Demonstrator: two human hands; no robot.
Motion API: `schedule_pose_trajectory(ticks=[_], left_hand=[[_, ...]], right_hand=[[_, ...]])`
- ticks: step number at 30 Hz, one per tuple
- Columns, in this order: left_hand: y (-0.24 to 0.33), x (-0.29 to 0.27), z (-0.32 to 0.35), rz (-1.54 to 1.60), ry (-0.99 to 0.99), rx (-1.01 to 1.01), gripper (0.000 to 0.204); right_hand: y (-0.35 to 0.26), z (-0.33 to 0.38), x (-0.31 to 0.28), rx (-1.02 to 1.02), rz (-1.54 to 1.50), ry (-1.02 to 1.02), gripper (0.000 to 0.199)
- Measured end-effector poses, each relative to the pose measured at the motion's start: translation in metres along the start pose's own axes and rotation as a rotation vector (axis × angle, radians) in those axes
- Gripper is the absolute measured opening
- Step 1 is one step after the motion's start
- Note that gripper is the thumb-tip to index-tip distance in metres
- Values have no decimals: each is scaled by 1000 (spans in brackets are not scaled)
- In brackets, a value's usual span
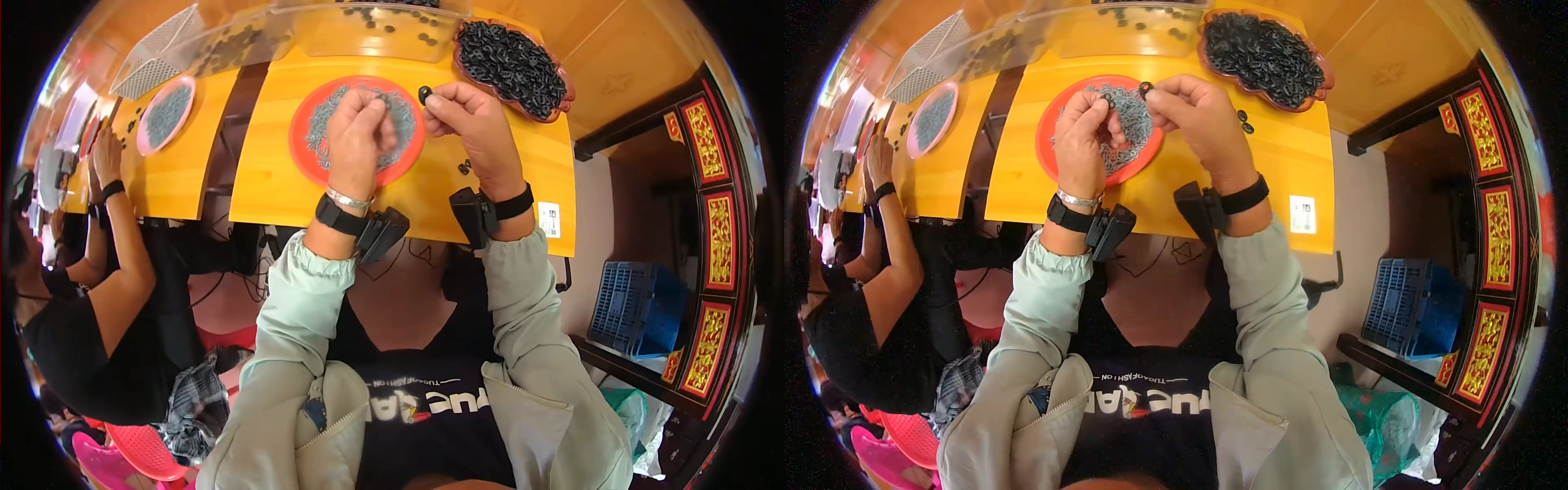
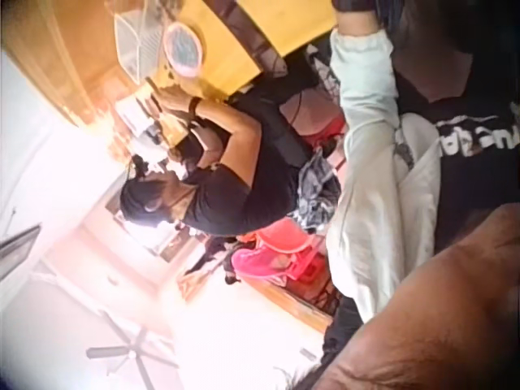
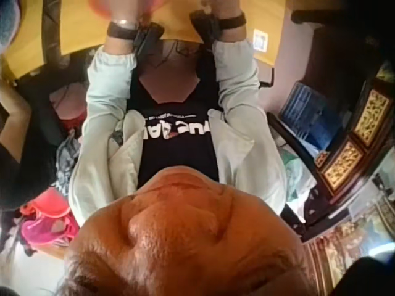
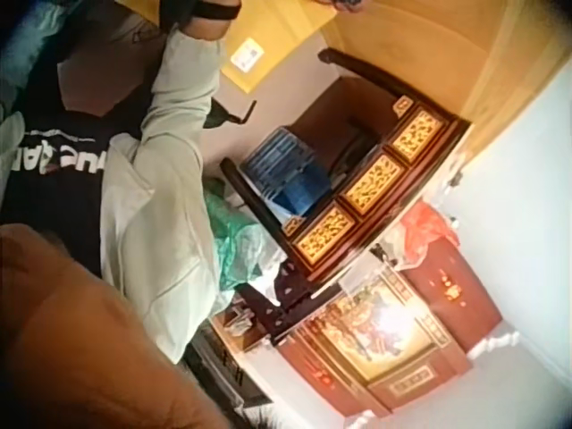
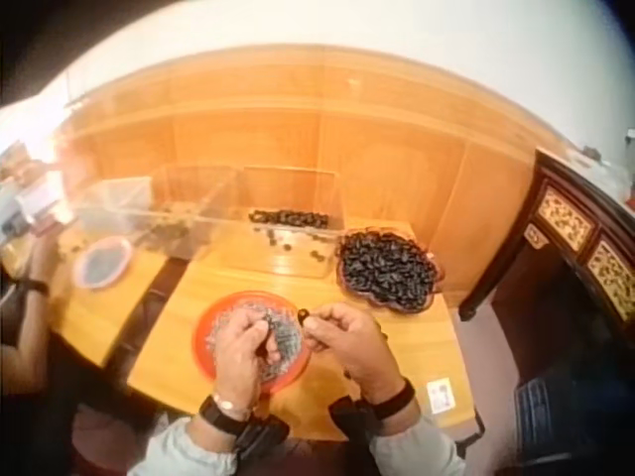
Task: The person assembles small components by picking up metal pins and black plastic pieces from plates, inserting the pins into the plastic pieces by hand, and placing the assembled parts on the table.
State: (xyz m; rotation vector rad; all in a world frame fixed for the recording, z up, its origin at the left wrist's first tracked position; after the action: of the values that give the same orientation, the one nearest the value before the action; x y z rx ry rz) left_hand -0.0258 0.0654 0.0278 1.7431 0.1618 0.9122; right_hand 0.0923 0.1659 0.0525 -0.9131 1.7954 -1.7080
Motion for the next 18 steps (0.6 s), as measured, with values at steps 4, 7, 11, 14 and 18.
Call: schedule_pose_trajectory(ticks=[4, 7, 11, 14, 18], left_hand=[[-1, 5, -1, -19, -34, -3, 9], [6, 7, -1, -35, -37, 11, 9], [11, 9, 0, -50, -41, 52, 10], [12, 13, 3, -107, -31, 69, 11], [15, 12, 11, -140, -51, 31, 11]], right_hand=[[8, -2, 0, 13, 43, 12, 15], [13, -4, -3, 42, 20, -11, 15], [25, -6, -15, 199, -375, -144, 16], [33, -8, -14, 235, -518, -217, 17], [34, -8, -8, 237, -556, -277, 18]])
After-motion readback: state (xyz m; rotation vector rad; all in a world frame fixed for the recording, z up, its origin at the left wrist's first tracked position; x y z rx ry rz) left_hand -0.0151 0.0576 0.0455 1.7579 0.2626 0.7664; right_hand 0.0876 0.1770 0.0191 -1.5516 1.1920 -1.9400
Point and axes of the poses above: each hand's wrist, its own z-axis away from the middle knuckle, its own x-axis out of the palm, y = z × x, the point moved 1 cm from there along -z, towards the middle knuckle, and after that the axes turned 2 degrees about z, right-handed, at the moved point
